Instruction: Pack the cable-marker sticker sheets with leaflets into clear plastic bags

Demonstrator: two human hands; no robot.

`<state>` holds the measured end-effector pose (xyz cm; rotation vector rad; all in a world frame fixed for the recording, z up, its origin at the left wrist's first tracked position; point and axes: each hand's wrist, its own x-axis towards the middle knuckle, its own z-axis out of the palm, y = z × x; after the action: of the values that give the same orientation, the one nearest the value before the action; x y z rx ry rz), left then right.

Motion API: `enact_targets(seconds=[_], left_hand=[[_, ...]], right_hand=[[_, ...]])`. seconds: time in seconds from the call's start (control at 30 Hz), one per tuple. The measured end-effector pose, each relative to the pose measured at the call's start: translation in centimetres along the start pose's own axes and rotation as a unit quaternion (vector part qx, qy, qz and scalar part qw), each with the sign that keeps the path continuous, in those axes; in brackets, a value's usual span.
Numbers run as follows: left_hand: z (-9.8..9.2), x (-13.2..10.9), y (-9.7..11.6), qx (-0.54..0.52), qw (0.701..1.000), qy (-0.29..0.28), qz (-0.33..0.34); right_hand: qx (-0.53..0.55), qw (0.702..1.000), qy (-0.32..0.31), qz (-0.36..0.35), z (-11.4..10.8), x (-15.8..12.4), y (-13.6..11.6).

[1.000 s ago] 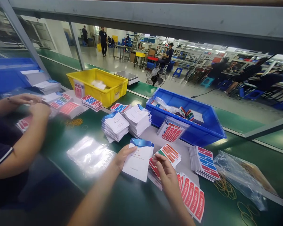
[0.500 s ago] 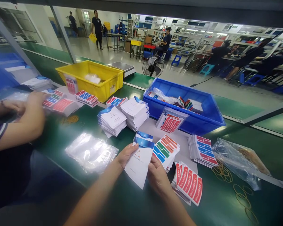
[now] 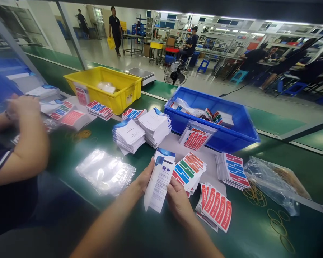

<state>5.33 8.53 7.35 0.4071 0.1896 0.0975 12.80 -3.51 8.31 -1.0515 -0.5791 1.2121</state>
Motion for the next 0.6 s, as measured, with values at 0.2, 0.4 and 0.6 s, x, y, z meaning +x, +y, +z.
enact_targets(seconds=[0.2, 0.4, 0.6], left_hand=[[0.39, 0.00, 0.18, 0.013, 1.000, 0.000, 0.011], [0.51, -0.05, 0.25, 0.017, 1.000, 0.001, 0.006], [0.81, -0.09, 0.31, 0.017, 1.000, -0.010, 0.007]], right_hand=[[0.002, 1.000, 0.001, 0.003, -0.15, -0.07, 0.10], [0.001, 1.000, 0.001, -0.004, -0.41, 0.12, 0.40], [0.001, 1.000, -0.001, -0.002, -0.58, 0.08, 0.68]])
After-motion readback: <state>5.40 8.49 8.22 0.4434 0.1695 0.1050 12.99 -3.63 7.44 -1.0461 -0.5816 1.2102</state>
